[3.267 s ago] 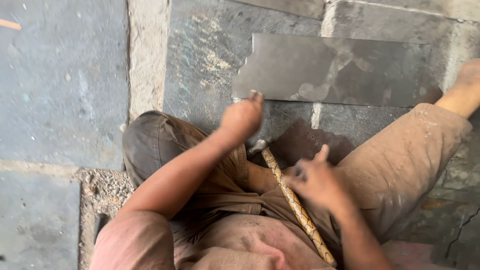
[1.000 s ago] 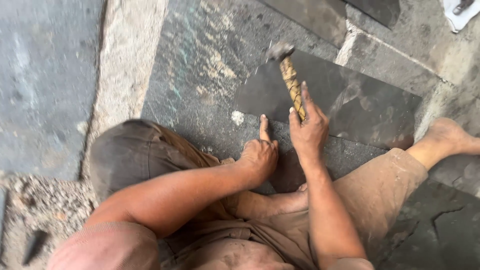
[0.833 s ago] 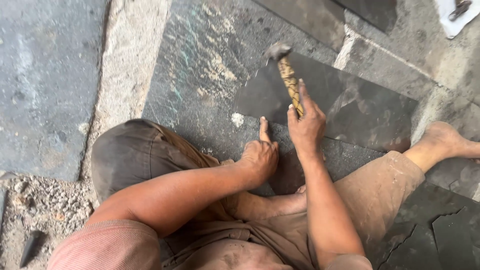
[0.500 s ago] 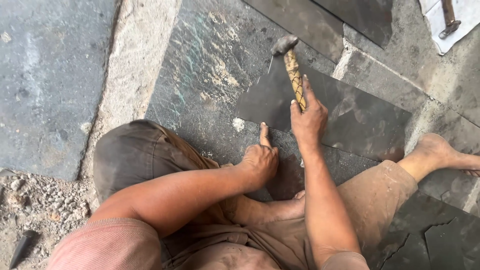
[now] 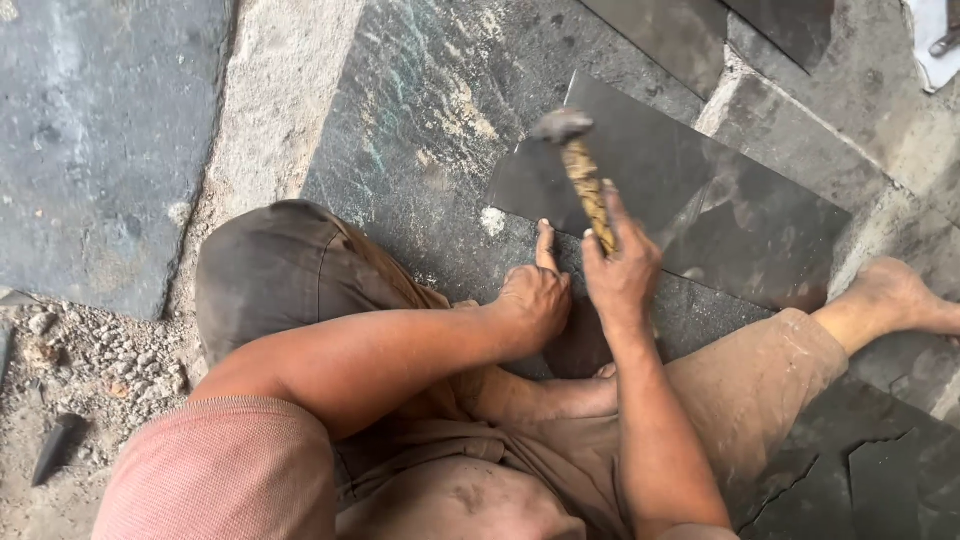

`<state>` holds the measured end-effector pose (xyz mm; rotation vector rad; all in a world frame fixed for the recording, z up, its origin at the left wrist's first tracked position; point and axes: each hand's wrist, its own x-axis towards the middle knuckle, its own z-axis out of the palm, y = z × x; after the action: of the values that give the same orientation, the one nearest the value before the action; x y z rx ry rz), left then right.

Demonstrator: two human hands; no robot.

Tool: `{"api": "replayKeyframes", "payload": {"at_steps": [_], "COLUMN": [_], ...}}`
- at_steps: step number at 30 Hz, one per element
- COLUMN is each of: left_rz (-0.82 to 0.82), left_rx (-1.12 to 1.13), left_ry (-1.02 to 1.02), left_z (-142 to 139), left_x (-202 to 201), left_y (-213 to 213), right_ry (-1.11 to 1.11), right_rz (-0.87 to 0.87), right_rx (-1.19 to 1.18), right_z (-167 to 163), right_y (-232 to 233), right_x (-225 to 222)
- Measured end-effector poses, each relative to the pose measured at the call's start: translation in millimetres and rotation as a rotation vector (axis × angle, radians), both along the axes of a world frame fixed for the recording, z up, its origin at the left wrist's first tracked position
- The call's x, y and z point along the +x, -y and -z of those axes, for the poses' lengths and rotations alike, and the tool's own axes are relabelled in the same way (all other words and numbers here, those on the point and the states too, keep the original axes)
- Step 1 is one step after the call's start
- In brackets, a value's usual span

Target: The person sits on the floor and uses a hammer and a metal punch to mark and cut thin metal sheets. They repeatedly position the punch on the sheet, strike it with the hammer, and then break off the cut sections by hand.

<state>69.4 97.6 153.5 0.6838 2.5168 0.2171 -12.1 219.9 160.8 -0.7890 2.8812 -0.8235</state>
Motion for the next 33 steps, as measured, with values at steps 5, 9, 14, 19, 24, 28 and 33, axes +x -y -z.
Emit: {"api": "replayKeyframes", "payload": {"at_steps": [5,9,14,19,24,28,33], "left_rz": [-0.079,-0.108,-0.053,-0.047,0.016,-0.034,-0.003], "left_rx": [-0.025,-0.055,0.073,-0.061,-0.026,-0.029,-0.022], "left_ry": [-0.015,-0.137,0.026,-0.176,0.063,-0.002,0.07], "left_z": [4.0,7.2,6.5,-1.3,-12.7,-16.4,-7.8], "left_x": [1.2,3.1,8.0,3.4,2.5,0.5,3.2], "left_y": [-5.0,-5.9,-5.0,-0.6,3.3,6.3,3.6], "right_ry": [0.044,-0.004,0.004,-0.012,-0.007,-0.045,-0.007], "right_rz": [0.033,-0.035,-0.023,-0.021,-0.071,-0.098,-0.171], "right_rx": [0.085,0.08,-0.008,0.082,0.004,0.085,0.0], "right_z": [-9.6,-15.2,-15.2,-9.0,-7.0,-5.9,-9.1], "right_y": [6.0,12.7,10.1,9.5,6.5,3.7,-0.9], "right_x": [10.8,14.0,18.1,19.0,19.7,20.8,22.8]}}
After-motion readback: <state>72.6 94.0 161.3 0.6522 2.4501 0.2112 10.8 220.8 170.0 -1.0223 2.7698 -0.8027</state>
